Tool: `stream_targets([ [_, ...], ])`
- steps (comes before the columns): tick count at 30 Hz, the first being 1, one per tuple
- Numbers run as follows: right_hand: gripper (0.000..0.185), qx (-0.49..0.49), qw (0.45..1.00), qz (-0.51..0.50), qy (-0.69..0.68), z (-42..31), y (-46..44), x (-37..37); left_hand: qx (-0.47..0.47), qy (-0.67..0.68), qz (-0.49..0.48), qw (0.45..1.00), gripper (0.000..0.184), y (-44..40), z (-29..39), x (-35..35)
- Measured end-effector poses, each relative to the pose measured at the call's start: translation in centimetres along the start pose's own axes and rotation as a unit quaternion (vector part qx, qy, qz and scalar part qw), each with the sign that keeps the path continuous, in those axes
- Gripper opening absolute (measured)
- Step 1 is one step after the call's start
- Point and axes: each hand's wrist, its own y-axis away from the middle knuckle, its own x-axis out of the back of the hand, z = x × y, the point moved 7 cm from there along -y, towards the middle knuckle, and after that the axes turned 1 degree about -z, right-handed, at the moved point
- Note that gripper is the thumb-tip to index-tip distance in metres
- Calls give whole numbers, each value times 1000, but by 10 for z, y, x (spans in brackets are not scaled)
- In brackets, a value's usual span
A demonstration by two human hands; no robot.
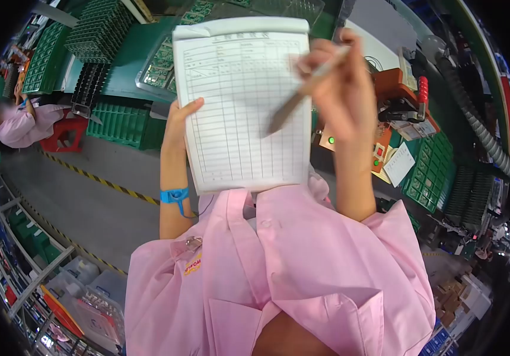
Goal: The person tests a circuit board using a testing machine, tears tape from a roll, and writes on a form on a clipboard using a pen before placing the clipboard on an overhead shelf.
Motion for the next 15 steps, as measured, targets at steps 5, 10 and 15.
stream_targets([
  [5,23,9,996,-55,-74,-67,29,56,49,-41,-68,996,36,18,-20,-41],
  [10,33,44,996,-19,-82,-100,50,61,47,-129,-172,976,36,37,-21,-82],
  [15,39,46,989,-137,-41,-143,47,7,9,-150,-249,957,33,51,-2,-123],
])
